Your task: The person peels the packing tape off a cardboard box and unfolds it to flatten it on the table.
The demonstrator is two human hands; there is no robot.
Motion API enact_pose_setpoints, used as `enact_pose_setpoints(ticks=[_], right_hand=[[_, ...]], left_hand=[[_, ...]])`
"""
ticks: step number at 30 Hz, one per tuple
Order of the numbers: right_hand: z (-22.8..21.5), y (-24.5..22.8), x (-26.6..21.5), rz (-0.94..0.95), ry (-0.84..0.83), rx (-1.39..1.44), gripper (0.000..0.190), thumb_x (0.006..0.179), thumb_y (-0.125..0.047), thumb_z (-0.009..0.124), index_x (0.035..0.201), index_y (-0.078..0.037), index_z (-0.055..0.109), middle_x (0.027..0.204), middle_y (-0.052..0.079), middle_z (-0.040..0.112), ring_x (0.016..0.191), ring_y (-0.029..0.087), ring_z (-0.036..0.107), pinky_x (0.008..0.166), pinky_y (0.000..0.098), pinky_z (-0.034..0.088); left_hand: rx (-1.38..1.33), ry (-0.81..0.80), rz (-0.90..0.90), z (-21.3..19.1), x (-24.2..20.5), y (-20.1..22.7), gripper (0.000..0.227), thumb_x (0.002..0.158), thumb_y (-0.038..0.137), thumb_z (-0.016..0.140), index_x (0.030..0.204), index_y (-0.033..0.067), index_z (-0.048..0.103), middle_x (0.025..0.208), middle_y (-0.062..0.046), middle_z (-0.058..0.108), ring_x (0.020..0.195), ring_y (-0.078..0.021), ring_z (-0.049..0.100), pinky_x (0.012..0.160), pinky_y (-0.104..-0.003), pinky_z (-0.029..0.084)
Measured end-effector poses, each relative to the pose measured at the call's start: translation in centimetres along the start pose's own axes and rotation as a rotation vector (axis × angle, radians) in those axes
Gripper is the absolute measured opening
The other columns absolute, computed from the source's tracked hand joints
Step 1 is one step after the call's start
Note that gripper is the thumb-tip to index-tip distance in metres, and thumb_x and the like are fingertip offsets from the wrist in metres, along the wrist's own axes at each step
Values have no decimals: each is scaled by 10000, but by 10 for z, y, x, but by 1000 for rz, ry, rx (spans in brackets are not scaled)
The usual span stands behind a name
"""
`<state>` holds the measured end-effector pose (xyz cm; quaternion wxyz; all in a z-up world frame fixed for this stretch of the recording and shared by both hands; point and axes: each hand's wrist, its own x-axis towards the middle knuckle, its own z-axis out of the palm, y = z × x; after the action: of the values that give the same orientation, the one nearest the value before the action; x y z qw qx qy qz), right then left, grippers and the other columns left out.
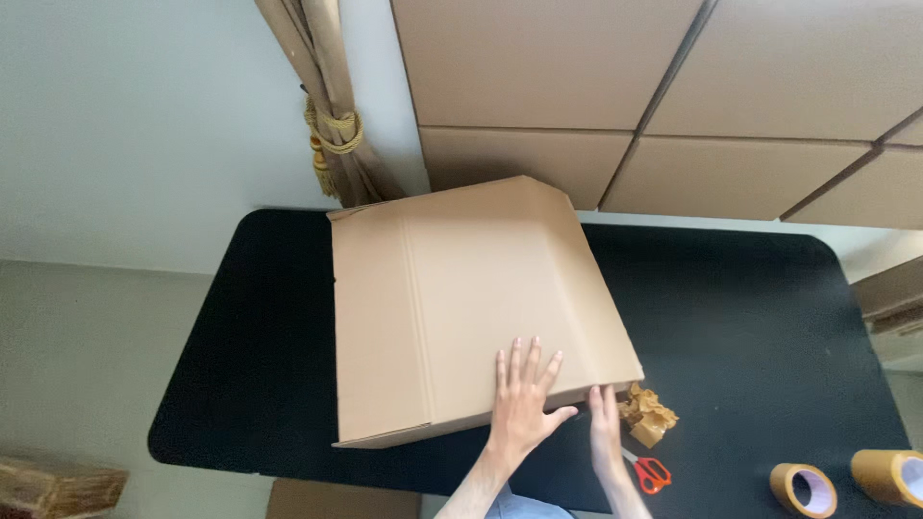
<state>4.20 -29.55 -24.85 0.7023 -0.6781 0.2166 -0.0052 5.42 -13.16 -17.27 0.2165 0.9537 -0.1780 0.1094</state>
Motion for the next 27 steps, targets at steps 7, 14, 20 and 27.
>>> enact_pose_setpoints(ticks=[7,14,20,27], right_hand=[[0,23,-4,21,-13,439,666,1008,-356,355,1571,0,338,1626,134,411,1476,202,398,1232,365,296],[19,-28,8,195,56,605,661,996,-358,339,1586,-62,340,1593,103,448,1454,229,419,1246,368,279],[14,-43,16,147,135,661,594,1003,-290,367,1540,-38,403,1541,111,501,1399,229,480,1212,359,336],[22,-93,-10,134,81,661,608,1013,-369,344,1503,-29,464,1498,111,545,1377,230,507,1173,347,360]], left_hand=[[237,75,-22,42,14,35,1071,688,636,741,1550,99,401,1554,-362,311,1447,-535,263,1202,-660,155],[442,67,-118,53,25,52,1001,684,656,763,1452,110,424,1456,-354,417,1393,-547,365,1177,-680,231],[381,105,-97,38,32,56,834,707,356,706,1499,208,494,1568,-305,359,1431,-549,322,1156,-711,214],[301,278,30,-7,35,61,531,974,123,457,1499,144,532,1546,-279,450,1410,-520,408,1123,-667,330]])
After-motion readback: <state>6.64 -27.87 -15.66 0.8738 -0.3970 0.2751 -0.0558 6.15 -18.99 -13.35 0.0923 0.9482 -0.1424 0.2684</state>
